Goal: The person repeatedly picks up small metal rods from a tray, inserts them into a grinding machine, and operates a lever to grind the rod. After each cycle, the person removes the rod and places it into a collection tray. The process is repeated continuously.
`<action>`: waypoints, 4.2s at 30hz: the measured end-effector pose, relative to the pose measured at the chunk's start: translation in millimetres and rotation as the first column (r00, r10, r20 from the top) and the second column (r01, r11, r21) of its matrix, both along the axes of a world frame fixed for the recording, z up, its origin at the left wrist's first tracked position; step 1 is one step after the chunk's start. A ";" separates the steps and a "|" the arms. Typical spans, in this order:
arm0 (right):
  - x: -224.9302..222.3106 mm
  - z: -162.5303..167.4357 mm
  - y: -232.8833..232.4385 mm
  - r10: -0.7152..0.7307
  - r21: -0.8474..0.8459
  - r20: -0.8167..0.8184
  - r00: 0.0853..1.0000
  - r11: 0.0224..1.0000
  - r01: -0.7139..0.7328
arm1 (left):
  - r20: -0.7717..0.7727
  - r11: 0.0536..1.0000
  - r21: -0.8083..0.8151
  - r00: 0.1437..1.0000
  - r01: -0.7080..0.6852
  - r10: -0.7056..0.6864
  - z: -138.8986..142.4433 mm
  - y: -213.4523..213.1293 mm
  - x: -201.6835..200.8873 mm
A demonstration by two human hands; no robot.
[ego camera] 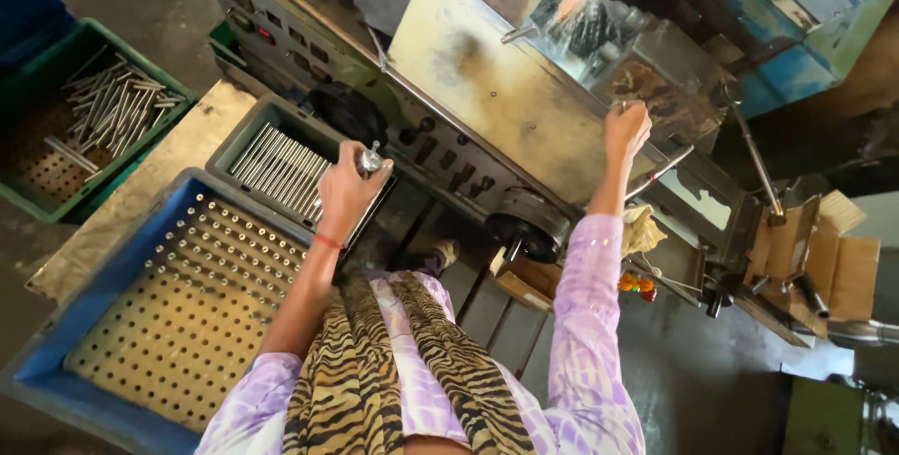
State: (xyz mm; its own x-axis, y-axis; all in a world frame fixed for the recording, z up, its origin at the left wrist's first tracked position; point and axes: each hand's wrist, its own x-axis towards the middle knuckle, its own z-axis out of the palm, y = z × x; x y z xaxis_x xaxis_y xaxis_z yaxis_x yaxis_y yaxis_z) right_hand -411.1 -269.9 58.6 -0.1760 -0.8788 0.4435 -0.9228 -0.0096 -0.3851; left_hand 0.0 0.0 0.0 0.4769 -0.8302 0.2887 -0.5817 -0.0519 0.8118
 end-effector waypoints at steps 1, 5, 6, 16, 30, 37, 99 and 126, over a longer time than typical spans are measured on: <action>13.8 1.3 11.2 0.095 -0.108 0.056 0.994 0.990 -0.089 | -0.043 1.000 -0.014 0.999 -0.001 0.001 -6.7 -1.3 1.0; 111.4 -39.5 89.7 0.528 0.023 -0.131 0.839 0.848 -0.530 | -0.548 0.982 -0.184 0.827 0.031 -0.129 -33.7 -10.8 -0.9; 139.6 -60.5 130.2 0.512 0.139 0.477 0.715 0.759 -0.636 | -0.709 0.965 -0.262 0.674 0.020 -0.206 -39.7 -13.6 -4.1; 259.0 -129.1 212.9 0.145 -0.081 0.989 0.015 0.632 -0.771 | -0.798 0.983 -0.162 0.596 -0.082 -0.082 -66.7 -18.7 -15.8; 286.4 -121.7 208.3 0.043 -0.059 0.998 -0.040 0.626 -0.777 | -0.584 0.921 -0.312 0.812 -0.233 0.007 -58.1 -23.7 -3.9; 302.1 -141.3 199.0 0.691 -0.447 0.702 0.172 0.615 -0.649 | -0.793 0.939 -0.217 0.609 -0.268 -0.010 -64.4 -56.4 -11.8; 240.1 -135.5 242.7 0.600 -0.339 0.602 0.527 0.790 -0.511 | -0.843 0.832 -0.336 0.253 0.441 -0.475 -86.0 -19.0 -26.9; 181.5 -107.3 202.1 0.747 -0.389 0.129 0.653 0.643 -0.659 | -0.749 0.774 -0.317 0.356 0.548 -0.559 -13.0 -39.9 -43.2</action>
